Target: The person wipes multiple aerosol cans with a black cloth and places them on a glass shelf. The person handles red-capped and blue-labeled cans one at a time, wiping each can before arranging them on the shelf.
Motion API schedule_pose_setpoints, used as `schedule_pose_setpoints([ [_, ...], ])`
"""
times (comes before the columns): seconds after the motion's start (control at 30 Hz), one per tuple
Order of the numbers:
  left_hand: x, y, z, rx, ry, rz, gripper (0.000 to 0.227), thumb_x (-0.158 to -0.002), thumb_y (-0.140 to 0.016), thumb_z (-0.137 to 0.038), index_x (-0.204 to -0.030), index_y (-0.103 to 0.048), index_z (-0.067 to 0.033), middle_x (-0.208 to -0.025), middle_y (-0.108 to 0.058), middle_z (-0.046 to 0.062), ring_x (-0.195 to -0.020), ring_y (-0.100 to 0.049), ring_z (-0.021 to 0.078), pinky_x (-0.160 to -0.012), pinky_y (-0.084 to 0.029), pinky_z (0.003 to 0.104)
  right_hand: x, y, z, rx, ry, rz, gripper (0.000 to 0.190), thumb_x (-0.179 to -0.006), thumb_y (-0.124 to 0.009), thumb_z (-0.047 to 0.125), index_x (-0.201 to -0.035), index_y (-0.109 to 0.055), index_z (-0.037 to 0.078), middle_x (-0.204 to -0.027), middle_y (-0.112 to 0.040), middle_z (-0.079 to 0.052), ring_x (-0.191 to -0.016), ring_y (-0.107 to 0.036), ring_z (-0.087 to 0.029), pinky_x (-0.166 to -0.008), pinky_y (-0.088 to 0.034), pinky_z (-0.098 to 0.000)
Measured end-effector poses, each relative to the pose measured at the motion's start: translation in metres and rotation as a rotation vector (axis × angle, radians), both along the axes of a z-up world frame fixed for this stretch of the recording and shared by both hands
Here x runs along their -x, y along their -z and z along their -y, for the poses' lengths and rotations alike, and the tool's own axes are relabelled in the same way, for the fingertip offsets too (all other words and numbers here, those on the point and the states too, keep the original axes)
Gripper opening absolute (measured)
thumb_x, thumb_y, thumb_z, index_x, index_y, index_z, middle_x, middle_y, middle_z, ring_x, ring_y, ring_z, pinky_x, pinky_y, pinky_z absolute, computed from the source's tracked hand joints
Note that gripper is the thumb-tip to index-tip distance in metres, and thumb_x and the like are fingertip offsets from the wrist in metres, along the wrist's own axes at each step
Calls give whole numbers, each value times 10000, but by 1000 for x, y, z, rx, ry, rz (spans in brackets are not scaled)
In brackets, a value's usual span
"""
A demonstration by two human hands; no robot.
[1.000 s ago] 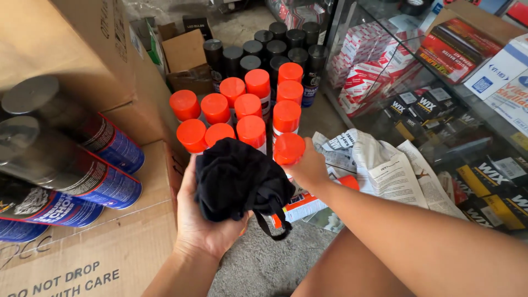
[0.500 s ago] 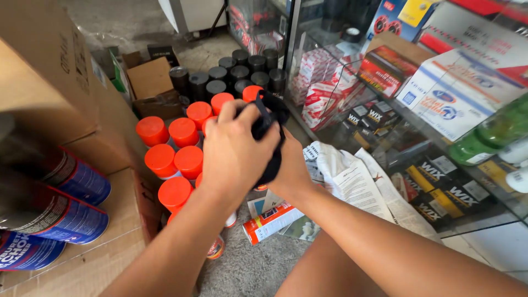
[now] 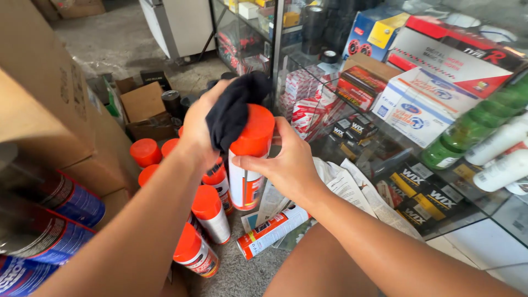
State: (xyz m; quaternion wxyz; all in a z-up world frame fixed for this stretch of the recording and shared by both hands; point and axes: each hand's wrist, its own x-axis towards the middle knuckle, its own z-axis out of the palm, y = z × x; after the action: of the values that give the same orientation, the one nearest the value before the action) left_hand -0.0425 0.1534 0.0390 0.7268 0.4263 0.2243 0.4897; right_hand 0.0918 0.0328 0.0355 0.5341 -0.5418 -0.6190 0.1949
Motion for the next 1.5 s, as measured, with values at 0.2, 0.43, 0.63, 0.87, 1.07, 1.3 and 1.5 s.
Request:
schedule_pose_setpoints([
  [0.2,5,80,11,85,-339,-168,435,-988,-610,-435,-1044,-713,-17,-786,-661,26,-655,-631,143,-585,-507,305,-15,-23,-4,-37,-146,-255,612,-768,-874,160,-1312,-618,44,-1193,-752,-69,-1101,-710,-169,-973,-565,-328],
  [0.43,-19,56,35,19,-619,-607,473,-989,-543,-460,-1192,-712,-68,-1085,-720,154,-994,-700,266,-915,-499,390,-22,-35,-11,93,-125,-467,666,-720,-860,169,-1305,-568,44,-1137,-745,-81,-996,-727,-159,-834,-584,-348],
  [0.63,-63,22,73,-649,-768,-462,408,-1090,-452,-259,-1421,-556,-43,-1390,-585,223,-1284,-582,345,-1079,-450,400,-35,-31,-21,0,121,-395,640,-772,-891,273,-1301,-624,32,-1149,-732,-87,-1007,-706,-129,-881,-553,-266],
  [0.87,-22,74,78,-377,-539,-970,319,-1048,-559,-268,-1307,-614,-89,-1202,-697,226,-1081,-660,426,-899,-534,458,-36,-11,-29,188,180,-406,714,-642,-874,283,-1252,-566,76,-1113,-712,-54,-956,-726,-162,-760,-601,-337],
  [1.07,0,89,71,-194,-495,-906,394,-919,-667,-291,-1254,-597,-96,-961,-758,209,-868,-756,357,-766,-573,432,-25,23,-45,211,246,-93,720,-621,-906,273,-1243,-592,93,-1147,-729,-63,-1038,-710,-165,-883,-544,-314],
  [1.3,27,84,54,-32,-496,-949,362,-893,-696,-308,-1227,-656,-175,-1069,-767,127,-1011,-741,280,-869,-551,397,-10,82,-57,310,168,32,746,-574,-904,242,-1224,-568,93,-1079,-762,-94,-1012,-747,-222,-884,-564,-344],
  [1.5,37,101,47,32,-426,-982,367,-903,-669,-319,-1252,-666,-209,-1100,-773,128,-1039,-744,264,-905,-551,390,8,113,-69,404,209,229,765,-591,-916,203,-1226,-509,75,-1047,-738,-190,-1039,-709,-361,-870,-554,-415],
])
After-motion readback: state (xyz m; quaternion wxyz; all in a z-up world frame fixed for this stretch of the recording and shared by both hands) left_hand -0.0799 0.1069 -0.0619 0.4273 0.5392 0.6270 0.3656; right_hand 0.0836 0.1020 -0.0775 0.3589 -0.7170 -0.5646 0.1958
